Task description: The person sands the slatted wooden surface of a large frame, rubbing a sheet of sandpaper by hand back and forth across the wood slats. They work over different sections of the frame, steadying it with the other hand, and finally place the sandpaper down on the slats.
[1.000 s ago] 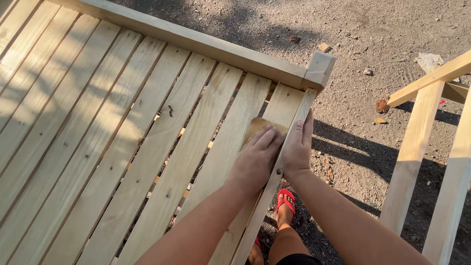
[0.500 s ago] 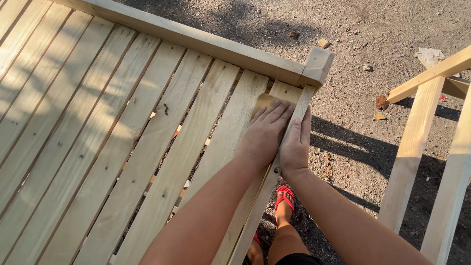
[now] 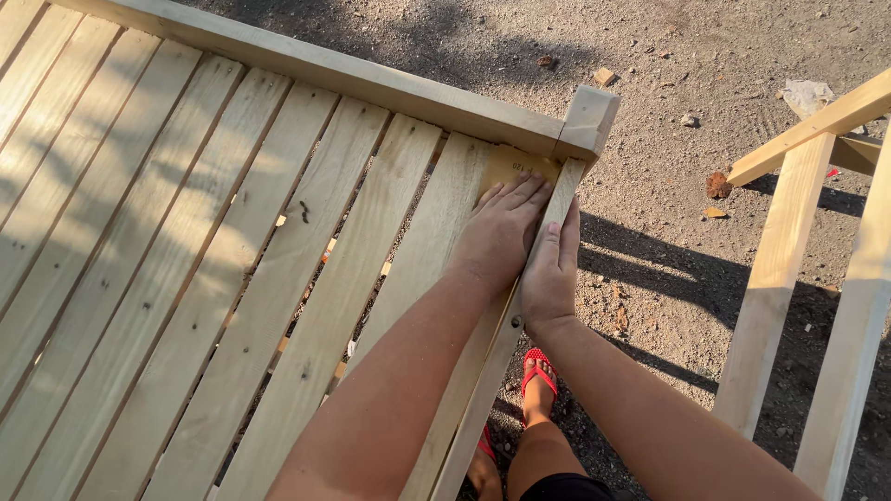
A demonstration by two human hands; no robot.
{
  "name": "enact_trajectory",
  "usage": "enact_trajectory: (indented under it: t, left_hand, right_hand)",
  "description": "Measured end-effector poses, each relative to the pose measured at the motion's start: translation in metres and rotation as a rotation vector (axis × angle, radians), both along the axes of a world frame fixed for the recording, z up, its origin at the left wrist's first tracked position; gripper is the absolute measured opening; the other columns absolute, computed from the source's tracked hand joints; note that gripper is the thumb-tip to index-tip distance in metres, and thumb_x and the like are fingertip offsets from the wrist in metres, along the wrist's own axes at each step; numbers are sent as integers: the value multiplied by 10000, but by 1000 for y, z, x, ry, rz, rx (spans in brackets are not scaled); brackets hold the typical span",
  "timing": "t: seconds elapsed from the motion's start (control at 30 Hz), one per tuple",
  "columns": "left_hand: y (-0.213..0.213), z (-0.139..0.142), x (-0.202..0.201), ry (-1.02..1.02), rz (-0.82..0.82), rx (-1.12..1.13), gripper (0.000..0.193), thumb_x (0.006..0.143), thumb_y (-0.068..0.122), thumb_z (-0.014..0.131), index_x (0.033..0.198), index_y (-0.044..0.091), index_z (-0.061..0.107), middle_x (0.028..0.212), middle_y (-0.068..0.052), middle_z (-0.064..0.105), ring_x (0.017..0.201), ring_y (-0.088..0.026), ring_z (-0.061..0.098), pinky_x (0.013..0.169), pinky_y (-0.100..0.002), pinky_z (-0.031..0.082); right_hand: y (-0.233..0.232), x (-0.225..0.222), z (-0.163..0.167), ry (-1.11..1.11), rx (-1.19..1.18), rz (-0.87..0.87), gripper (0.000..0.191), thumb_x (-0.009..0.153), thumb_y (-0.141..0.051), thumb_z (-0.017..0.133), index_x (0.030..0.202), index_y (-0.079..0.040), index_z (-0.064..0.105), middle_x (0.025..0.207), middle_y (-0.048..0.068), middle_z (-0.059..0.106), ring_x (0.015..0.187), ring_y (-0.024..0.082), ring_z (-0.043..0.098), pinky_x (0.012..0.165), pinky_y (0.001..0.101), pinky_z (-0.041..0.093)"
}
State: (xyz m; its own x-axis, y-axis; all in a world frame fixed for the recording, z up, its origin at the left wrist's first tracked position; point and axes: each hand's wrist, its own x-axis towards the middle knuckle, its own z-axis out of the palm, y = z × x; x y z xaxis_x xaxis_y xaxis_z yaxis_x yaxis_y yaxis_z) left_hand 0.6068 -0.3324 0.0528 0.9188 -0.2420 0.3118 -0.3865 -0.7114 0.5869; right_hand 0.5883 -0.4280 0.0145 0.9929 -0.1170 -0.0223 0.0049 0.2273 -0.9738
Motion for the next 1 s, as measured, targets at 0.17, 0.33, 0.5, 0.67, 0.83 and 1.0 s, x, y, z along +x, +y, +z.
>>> enact_trajectory:
  t: [0.17,0.33,0.5,0.67,0.83,1.0]
  left_hand:
    - [29,7,-107,80,-32,26,493,983,105,543,1473,55,551,1544,-126,533,1478,-282,452,1236,-442,332]
    - [42,14,-160,144,-50,77,524,960,88,547,1483,64,544,1550,-113,534,1477,-270,444,1207,-448,321]
    - [5,7,-25,23,-14,32,458,999,145,531,1453,88,564,1531,-98,548,1473,-258,456,1239,-438,314]
    - [5,7,-20,15,-23,27,439,1018,142,536,1451,77,568,1530,-100,553,1471,-260,464,1242,-430,329]
    - [47,26,-151,173,-115,15,515,980,86,560,1493,55,527,1565,-110,524,1499,-274,432,1244,-433,309]
    - [90,34,-198,348,-276,100,733,776,191,723,1449,2,504,1540,-176,446,1493,-354,361,1200,-510,251]
  right_hand:
    - [2,1,3,61,-74,-50,580,1108,-240,308,1640,-60,161,1673,133,276,1517,220,317,1242,332,256]
    - [1,2,9,52,-61,-50,567,1122,-236,316,1636,-55,157,1676,142,305,1530,221,320,1250,334,252]
    - [1,1,12,69,-17,-41,576,1113,-226,302,1643,-66,142,1678,127,266,1527,216,303,1248,327,254]
    - [4,1,15,57,62,-23,578,1115,-228,295,1647,-65,138,1651,144,326,1499,230,360,1242,329,287]
    - [4,1,17,65,-42,-52,570,1128,-246,319,1647,-77,157,1668,117,312,1509,209,350,1241,329,277]
    - [6,-1,21,101,46,-49,551,1124,-252,322,1643,-130,181,1641,86,345,1475,197,386,1218,332,316]
